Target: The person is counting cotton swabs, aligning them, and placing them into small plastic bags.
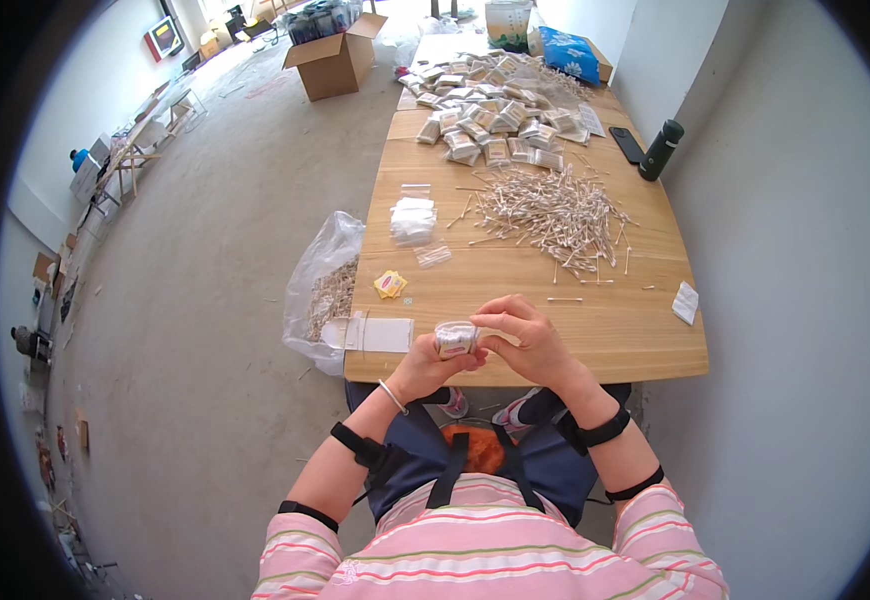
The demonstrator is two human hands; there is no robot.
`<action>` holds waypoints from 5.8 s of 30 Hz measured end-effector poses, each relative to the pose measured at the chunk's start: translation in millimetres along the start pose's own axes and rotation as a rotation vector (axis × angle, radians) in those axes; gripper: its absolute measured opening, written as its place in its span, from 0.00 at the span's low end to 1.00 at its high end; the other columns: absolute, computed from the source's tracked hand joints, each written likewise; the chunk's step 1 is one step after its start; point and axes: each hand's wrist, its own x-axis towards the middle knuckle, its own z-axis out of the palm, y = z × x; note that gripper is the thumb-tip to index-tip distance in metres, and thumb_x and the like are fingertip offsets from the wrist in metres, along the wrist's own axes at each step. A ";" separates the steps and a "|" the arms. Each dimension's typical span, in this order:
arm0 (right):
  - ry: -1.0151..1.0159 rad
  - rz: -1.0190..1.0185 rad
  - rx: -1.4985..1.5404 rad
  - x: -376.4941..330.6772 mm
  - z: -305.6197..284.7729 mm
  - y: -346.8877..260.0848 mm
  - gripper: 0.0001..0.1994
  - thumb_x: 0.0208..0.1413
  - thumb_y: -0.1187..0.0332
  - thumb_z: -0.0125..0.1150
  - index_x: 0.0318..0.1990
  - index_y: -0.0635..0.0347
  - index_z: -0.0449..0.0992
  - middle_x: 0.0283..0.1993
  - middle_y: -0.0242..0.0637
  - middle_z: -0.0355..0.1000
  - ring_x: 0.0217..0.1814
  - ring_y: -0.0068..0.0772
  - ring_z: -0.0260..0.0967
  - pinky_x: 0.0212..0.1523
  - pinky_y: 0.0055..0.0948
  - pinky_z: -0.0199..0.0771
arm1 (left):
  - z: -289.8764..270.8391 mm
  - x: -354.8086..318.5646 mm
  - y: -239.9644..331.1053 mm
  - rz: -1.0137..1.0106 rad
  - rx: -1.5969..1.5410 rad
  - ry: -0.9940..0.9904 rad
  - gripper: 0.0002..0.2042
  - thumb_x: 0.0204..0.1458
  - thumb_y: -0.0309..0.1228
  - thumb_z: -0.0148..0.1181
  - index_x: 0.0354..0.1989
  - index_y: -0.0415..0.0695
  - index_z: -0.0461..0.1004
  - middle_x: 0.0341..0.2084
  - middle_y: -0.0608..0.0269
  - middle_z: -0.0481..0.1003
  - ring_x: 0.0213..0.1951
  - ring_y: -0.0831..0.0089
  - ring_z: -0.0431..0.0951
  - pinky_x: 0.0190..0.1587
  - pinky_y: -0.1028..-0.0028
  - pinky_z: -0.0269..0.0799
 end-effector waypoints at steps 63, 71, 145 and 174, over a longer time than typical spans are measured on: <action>0.002 0.289 0.209 -11.1 42.9 57.2 0.06 0.50 0.71 0.64 0.35 0.61 0.80 0.35 0.36 0.76 0.36 0.25 0.71 0.36 0.23 0.71 | -4.2 25.8 -48.2 0.168 -0.077 0.481 0.08 0.52 0.24 0.61 0.40 0.39 0.74 0.35 0.67 0.77 0.38 0.81 0.74 0.42 0.81 0.71; 0.048 0.365 0.260 -41.6 69.4 87.9 0.05 0.52 0.71 0.60 0.33 0.64 0.76 0.32 0.37 0.74 0.35 0.29 0.71 0.35 0.25 0.70 | -8.0 22.7 -80.6 -0.028 0.006 0.375 0.06 0.53 0.25 0.60 0.37 0.38 0.73 0.31 0.68 0.75 0.34 0.84 0.73 0.38 0.83 0.70; -0.006 0.076 -0.233 -46.4 60.8 79.9 0.08 0.50 0.70 0.59 0.40 0.54 0.78 0.35 0.40 0.76 0.36 0.43 0.74 0.36 0.36 0.75 | -5.2 14.0 -69.4 0.305 0.605 0.396 0.08 0.48 0.23 0.62 0.37 0.41 0.78 0.35 0.58 0.79 0.36 0.67 0.79 0.39 0.74 0.74; 0.047 -0.240 -0.614 -40.2 59.4 66.3 0.08 0.40 0.73 0.59 0.32 0.56 0.74 0.35 0.31 0.68 0.39 0.33 0.67 0.37 0.29 0.72 | -1.1 8.8 -67.4 0.620 1.097 0.538 0.07 0.43 0.24 0.63 0.32 0.48 0.78 0.30 0.66 0.77 0.33 0.66 0.77 0.37 0.69 0.71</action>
